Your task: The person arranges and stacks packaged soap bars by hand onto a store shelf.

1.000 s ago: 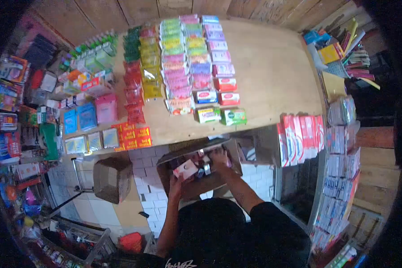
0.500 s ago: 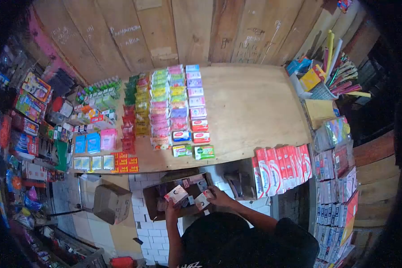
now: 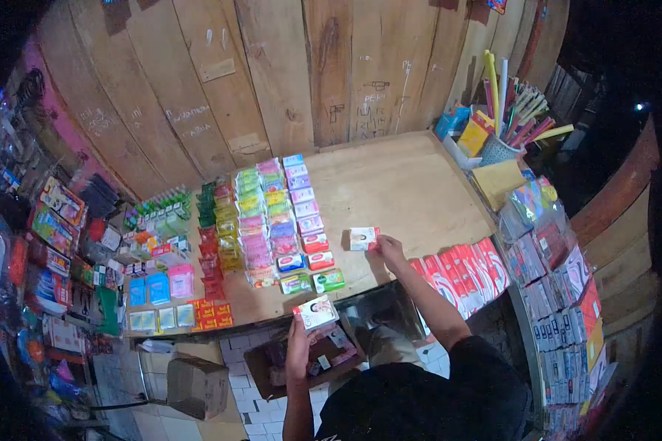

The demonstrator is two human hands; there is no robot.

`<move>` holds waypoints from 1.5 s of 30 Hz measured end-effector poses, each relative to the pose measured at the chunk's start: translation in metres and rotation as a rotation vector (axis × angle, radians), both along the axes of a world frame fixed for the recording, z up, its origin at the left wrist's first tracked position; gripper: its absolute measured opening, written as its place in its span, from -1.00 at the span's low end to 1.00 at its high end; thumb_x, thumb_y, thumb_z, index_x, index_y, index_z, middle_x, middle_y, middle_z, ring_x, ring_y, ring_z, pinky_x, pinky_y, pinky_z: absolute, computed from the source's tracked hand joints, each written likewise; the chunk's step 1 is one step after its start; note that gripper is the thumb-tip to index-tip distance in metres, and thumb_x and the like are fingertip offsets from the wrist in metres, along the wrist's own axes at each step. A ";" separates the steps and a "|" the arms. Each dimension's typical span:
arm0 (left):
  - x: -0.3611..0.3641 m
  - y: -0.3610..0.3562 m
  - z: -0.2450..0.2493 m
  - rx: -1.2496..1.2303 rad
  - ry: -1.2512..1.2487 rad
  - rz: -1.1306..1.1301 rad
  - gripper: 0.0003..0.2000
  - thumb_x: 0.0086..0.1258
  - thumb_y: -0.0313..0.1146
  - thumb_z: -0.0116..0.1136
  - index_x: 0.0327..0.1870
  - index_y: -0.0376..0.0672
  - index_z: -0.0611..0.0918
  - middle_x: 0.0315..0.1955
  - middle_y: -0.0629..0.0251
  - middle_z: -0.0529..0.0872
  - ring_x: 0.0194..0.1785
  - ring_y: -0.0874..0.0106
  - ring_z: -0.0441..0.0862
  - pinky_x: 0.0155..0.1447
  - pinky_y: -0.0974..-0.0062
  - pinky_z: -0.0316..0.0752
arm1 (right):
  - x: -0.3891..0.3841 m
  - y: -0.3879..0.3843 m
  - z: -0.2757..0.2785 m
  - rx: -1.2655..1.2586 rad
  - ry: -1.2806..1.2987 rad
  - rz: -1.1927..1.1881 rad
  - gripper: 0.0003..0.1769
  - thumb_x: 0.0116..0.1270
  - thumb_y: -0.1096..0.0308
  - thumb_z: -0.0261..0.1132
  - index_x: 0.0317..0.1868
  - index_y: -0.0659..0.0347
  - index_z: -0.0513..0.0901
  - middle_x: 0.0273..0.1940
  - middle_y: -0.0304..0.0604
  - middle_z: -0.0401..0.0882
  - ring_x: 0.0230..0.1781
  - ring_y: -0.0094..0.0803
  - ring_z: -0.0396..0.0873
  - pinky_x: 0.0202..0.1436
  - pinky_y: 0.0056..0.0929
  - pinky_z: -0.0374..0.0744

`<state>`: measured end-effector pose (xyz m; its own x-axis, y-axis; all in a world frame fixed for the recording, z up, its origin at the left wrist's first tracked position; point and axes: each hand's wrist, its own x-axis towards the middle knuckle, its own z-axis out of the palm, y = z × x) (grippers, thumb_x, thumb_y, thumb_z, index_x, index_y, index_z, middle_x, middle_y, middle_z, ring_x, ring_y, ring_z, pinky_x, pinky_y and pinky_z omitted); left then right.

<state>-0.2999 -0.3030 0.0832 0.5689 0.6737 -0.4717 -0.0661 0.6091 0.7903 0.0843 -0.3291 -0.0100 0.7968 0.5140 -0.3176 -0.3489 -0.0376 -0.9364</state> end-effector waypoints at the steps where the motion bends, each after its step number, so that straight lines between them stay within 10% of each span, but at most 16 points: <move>1: 0.007 0.002 0.015 0.003 0.036 0.007 -0.43 0.59 0.09 -0.28 0.33 -0.21 0.36 0.14 0.15 0.57 0.17 0.31 0.56 0.16 0.31 0.52 | 0.017 0.022 -0.019 0.023 -0.007 -0.077 -0.64 0.41 0.28 0.24 0.06 0.41 0.57 -0.20 -0.08 0.65 -0.27 -0.45 0.63 -0.16 -0.48 0.65; 5: 0.038 0.008 0.055 0.322 0.354 -0.116 -0.37 0.54 0.18 -0.25 0.31 -0.23 0.38 0.13 0.14 0.57 0.13 0.34 0.57 0.12 0.36 0.52 | 0.085 0.116 -0.071 -0.202 -0.251 -0.192 -0.72 0.43 0.37 0.20 -0.03 0.45 0.59 -0.24 -0.05 0.64 -0.29 -0.39 0.63 -0.20 -0.44 0.65; 10: 0.076 0.022 0.026 -0.091 0.060 0.099 -0.40 0.57 0.16 -0.32 0.29 -0.19 0.43 0.05 0.19 0.62 -0.01 0.37 0.61 -0.01 0.39 0.52 | 0.148 0.243 -0.084 0.270 0.040 -0.097 -0.81 0.42 0.49 0.11 -0.12 0.44 0.60 -0.27 -0.02 0.63 -0.31 -0.37 0.62 -0.29 -0.37 0.63; 13: 0.096 0.026 0.025 0.105 0.330 0.020 -0.44 0.59 0.10 -0.34 0.27 -0.19 0.44 -0.02 0.21 0.65 0.00 0.33 0.61 -0.03 0.40 0.52 | 0.172 0.300 -0.100 0.138 -0.105 -0.125 -0.84 0.42 0.51 0.12 -0.13 0.40 0.61 -0.37 -0.09 0.61 -0.51 -0.41 0.56 -0.51 -0.44 0.55; 17: 0.100 0.034 -0.020 -0.340 0.009 0.088 -0.48 0.60 0.03 -0.30 0.28 -0.22 0.43 0.04 0.18 0.62 0.07 0.26 0.59 0.07 0.32 0.50 | 0.193 0.357 -0.122 0.191 -0.185 -0.131 -0.84 0.38 0.52 0.13 -0.17 0.35 0.64 -0.47 -0.16 0.58 -0.62 -0.46 0.51 -0.64 -0.50 0.47; 29: 0.187 0.059 0.066 -0.271 0.301 0.154 -0.45 0.58 0.06 -0.23 0.34 -0.23 0.36 0.22 0.14 0.52 0.26 0.24 0.47 0.28 0.23 0.38 | 0.171 0.344 -0.003 -0.406 -0.573 -0.041 -0.74 0.24 0.25 0.25 -0.14 0.19 0.67 -0.26 0.13 0.68 -0.22 0.07 0.62 -0.08 -0.08 0.58; 35: 0.176 0.049 0.058 -0.225 0.148 0.174 -0.44 0.57 0.08 -0.23 0.34 -0.21 0.37 0.18 0.15 0.55 0.18 0.25 0.53 0.21 0.24 0.43 | 0.175 0.318 0.012 -0.194 -1.188 0.097 -0.37 0.10 0.20 0.41 0.19 0.18 0.48 0.06 0.00 0.57 0.08 0.07 0.46 0.12 -0.09 0.45; 38: 0.146 0.044 -0.006 -0.067 0.255 0.041 -0.42 0.55 0.12 -0.22 0.34 -0.20 0.37 0.16 0.14 0.56 0.11 0.26 0.55 0.13 0.27 0.45 | 0.193 0.328 -0.010 -0.172 -1.249 0.240 -0.20 0.00 0.22 0.48 0.30 0.15 0.39 0.07 -0.04 0.57 0.06 0.07 0.48 0.13 -0.08 0.44; 41: 0.171 0.049 0.038 -0.193 0.208 0.084 -0.39 0.58 0.14 -0.37 0.34 -0.20 0.36 0.12 0.13 0.55 0.12 0.29 0.53 0.18 0.27 0.47 | 0.212 0.341 -0.022 -0.074 -1.167 0.346 -0.15 -0.09 0.31 0.55 0.28 0.16 0.43 0.10 0.00 0.56 0.10 0.06 0.48 0.19 -0.08 0.40; 45: 0.166 0.052 0.008 -0.238 0.106 0.131 -0.57 0.56 -0.14 -0.10 0.31 -0.21 0.39 0.10 0.16 0.58 0.09 0.33 0.54 0.13 0.32 0.49 | 0.221 0.352 -0.025 0.004 -1.166 0.352 -0.16 -0.14 0.34 0.58 0.24 0.19 0.46 0.06 0.03 0.59 0.10 0.04 0.49 0.20 -0.10 0.41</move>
<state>-0.1339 -0.2510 0.0911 0.4231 0.6017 -0.6774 -0.0812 0.7698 0.6331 0.3057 0.0233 -0.0354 0.4203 0.7587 0.4977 0.7300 0.0430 -0.6820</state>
